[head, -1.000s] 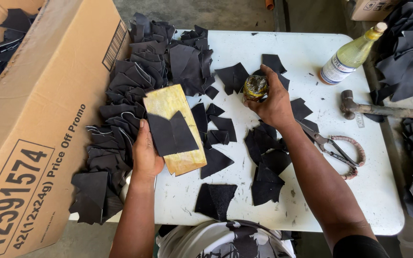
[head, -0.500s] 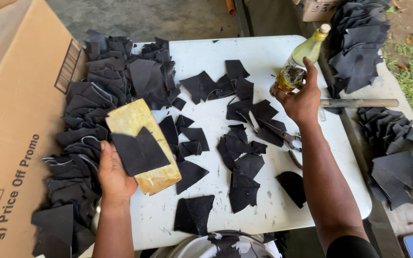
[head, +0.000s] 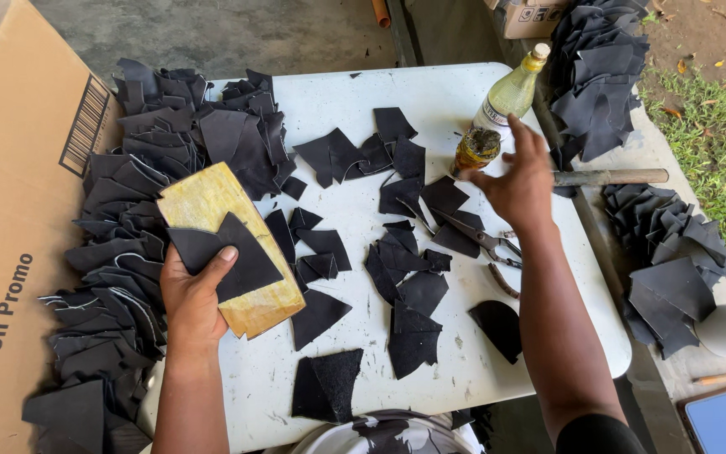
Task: The person assembles small black rubber pieces onto a rectangular wooden block. They pick up individual pieces, align them on the block, and press them down to secure them. The process involves repetitive handling of the rubber parts and the wooden block.
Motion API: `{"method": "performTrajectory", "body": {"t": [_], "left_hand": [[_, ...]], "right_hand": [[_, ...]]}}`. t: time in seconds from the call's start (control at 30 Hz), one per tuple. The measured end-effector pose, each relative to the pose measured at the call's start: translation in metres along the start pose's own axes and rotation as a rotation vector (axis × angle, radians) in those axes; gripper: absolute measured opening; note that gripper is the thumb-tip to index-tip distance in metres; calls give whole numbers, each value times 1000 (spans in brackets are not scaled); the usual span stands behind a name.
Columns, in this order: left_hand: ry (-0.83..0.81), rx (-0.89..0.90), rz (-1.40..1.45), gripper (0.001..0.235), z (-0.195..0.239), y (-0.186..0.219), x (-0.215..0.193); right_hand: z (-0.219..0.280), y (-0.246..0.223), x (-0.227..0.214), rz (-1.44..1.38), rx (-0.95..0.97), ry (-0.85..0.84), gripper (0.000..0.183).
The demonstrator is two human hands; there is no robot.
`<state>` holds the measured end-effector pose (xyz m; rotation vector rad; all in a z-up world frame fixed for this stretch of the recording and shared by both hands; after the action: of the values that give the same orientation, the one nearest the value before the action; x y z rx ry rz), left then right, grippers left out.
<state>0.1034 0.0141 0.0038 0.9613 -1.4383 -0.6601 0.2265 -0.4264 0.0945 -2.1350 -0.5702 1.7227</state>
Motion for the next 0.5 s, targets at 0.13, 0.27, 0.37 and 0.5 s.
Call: {"method": "performTrajectory", "body": {"t": [0.13, 0.27, 0.37, 0.5], "left_hand": [[20, 5, -24, 44, 0, -8, 3], [13, -23, -15, 43, 1, -17, 13], [52, -49, -24, 43, 6, -22, 9], [76, -63, -20, 45, 5, -29, -2]], "right_hand": [[12, -23, 2, -159, -198, 26, 46], [-25, -50, 82, -222, -169, -216, 45], [-53, -62, 123, -100, -174, -228, 56], [-75, -48, 140, -277, -115, -217, 52]]}}
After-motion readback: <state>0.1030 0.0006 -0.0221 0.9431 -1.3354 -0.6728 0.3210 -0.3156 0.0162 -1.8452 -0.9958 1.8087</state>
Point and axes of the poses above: each hand's wrist, its own z-axis away from the middle knuckle, its own x-axis out of the palm, y = z × x, the point moved 8 cm from there along -z, towards the middle knuckle, and after that the axes turned 11 degrees about -y, right-handed, at the moved point
